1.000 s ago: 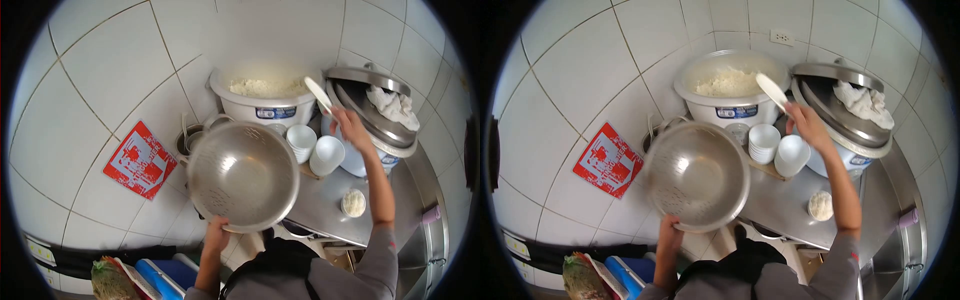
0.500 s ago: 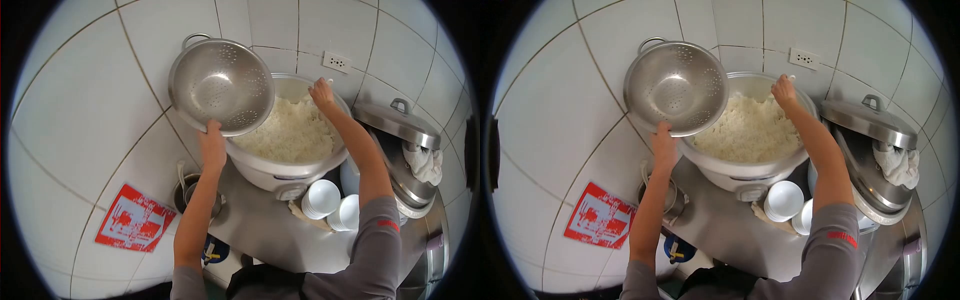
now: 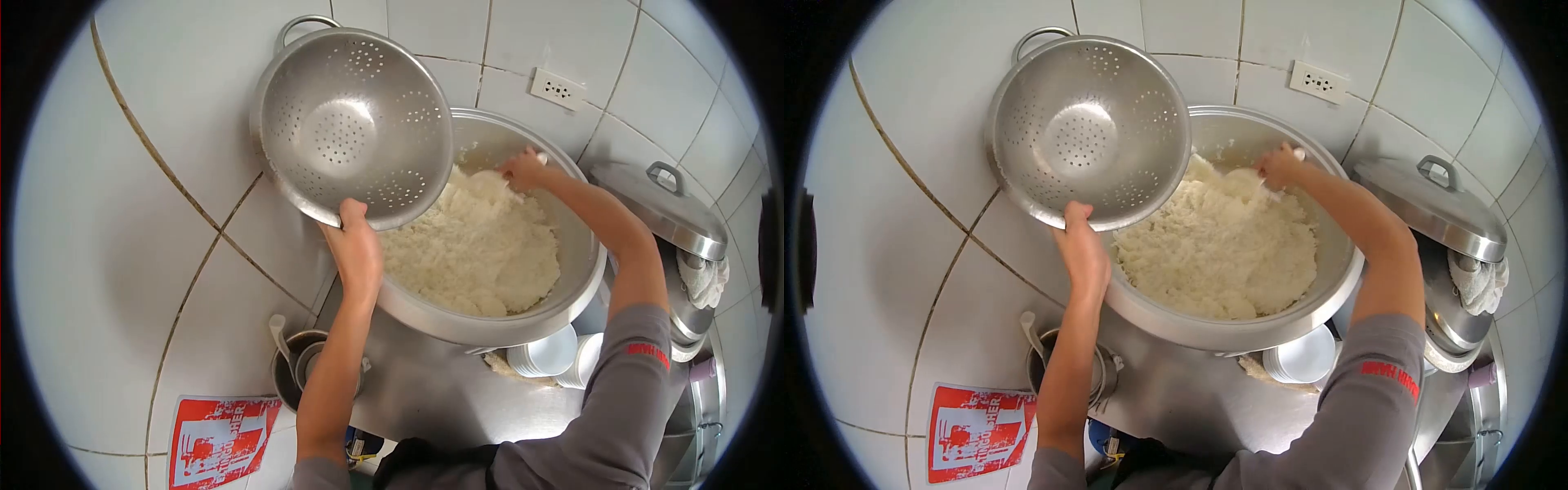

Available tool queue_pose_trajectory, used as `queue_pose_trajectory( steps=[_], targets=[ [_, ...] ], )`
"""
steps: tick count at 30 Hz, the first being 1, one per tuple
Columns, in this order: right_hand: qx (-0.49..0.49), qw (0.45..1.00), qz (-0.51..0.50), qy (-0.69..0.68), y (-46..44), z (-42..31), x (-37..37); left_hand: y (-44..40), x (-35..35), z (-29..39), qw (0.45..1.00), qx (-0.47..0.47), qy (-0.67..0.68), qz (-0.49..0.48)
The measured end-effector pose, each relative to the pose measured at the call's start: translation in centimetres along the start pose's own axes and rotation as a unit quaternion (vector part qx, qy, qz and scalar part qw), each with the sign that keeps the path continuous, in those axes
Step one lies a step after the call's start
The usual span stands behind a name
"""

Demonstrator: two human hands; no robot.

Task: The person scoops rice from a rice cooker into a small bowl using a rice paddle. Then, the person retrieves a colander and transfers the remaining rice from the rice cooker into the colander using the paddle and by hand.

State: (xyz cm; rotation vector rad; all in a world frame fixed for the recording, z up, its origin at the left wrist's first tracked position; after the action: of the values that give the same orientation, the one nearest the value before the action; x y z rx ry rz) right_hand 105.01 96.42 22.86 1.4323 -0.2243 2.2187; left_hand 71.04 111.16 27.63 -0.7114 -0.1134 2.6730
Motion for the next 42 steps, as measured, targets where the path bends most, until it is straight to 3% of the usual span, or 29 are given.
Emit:
queue_pose_trajectory(
  steps=[2, 5, 8, 11, 14, 15, 17, 20, 23, 27, 30, 33, 39, 42],
  targets=[
    [0.024, 0.986, 0.011, -0.163, 1.3, -1.6, -1.2, 0.1, 0.0, 0.2, 0.999, -0.016, 0.008, -0.030],
    [0.031, 0.974, 0.007, -0.224, 4.3, -5.2, 1.5, 0.2, 0.3, 0.3, 0.999, -0.007, -0.017, -0.034],
    [0.070, 0.977, 0.040, -0.196, 6.3, -7.2, 3.5, 0.5, 0.3, 0.5, 0.999, -0.011, -0.013, -0.030],
    [0.185, 0.967, 0.075, -0.155, 8.6, -10.3, 6.6, 0.0, 0.4, 0.1, 1.000, -0.002, 0.012, -0.028],
    [0.209, 0.956, 0.094, -0.185, 8.4, -10.4, 8.9, -0.1, 0.8, -0.6, 1.000, 0.002, 0.000, -0.030],
    [0.197, 0.942, 0.132, -0.239, 7.1, -8.8, 9.0, -0.3, 1.0, -0.7, 0.999, -0.003, -0.007, -0.031],
    [0.044, 0.976, 0.105, -0.188, 3.9, -5.6, 9.2, -0.5, 1.2, -0.7, 1.000, 0.016, 0.010, -0.018],
    [-0.130, 0.980, 0.085, -0.122, -1.2, -2.9, 4.1, -0.3, 1.2, -1.1, 0.999, 0.025, 0.019, -0.014],
    [0.041, 0.975, 0.077, -0.205, -4.5, -4.5, -1.5, -0.4, 1.0, -0.8, 0.999, 0.024, -0.041, -0.001],
    [0.117, 0.960, 0.025, -0.254, -1.4, -6.8, 2.2, 0.5, 0.8, 0.1, 0.993, 0.068, -0.094, -0.018],
    [0.193, 0.937, 0.083, -0.280, -0.1, -7.2, 2.8, -0.1, 0.9, -0.5, 0.994, 0.041, -0.097, -0.016],
    [0.254, 0.921, 0.073, -0.287, 2.6, -9.5, 3.9, 0.2, 0.5, -0.3, 0.998, 0.043, -0.053, -0.008],
    [0.244, 0.935, -0.067, -0.247, 8.3, -11.7, 4.4, 0.1, 0.5, -0.1, 0.992, 0.020, -0.121, -0.033],
    [0.241, 0.935, -0.032, -0.258, 9.9, -12.9, 4.6, 0.2, 0.2, -0.1, 0.992, 0.001, -0.118, -0.039]
  ],
)
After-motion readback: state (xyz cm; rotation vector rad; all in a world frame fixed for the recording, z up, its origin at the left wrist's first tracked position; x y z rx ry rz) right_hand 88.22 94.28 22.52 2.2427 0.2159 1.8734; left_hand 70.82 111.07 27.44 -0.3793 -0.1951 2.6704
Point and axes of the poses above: each hand's wrist, its own y-axis away from the middle knuckle, its own x-axis out of the back of the hand, z = x × y, the point moved 2 cm from there along -y, towards the middle knuckle, and after that the axes turned 1 degree about -y, right-handed, at the moved point
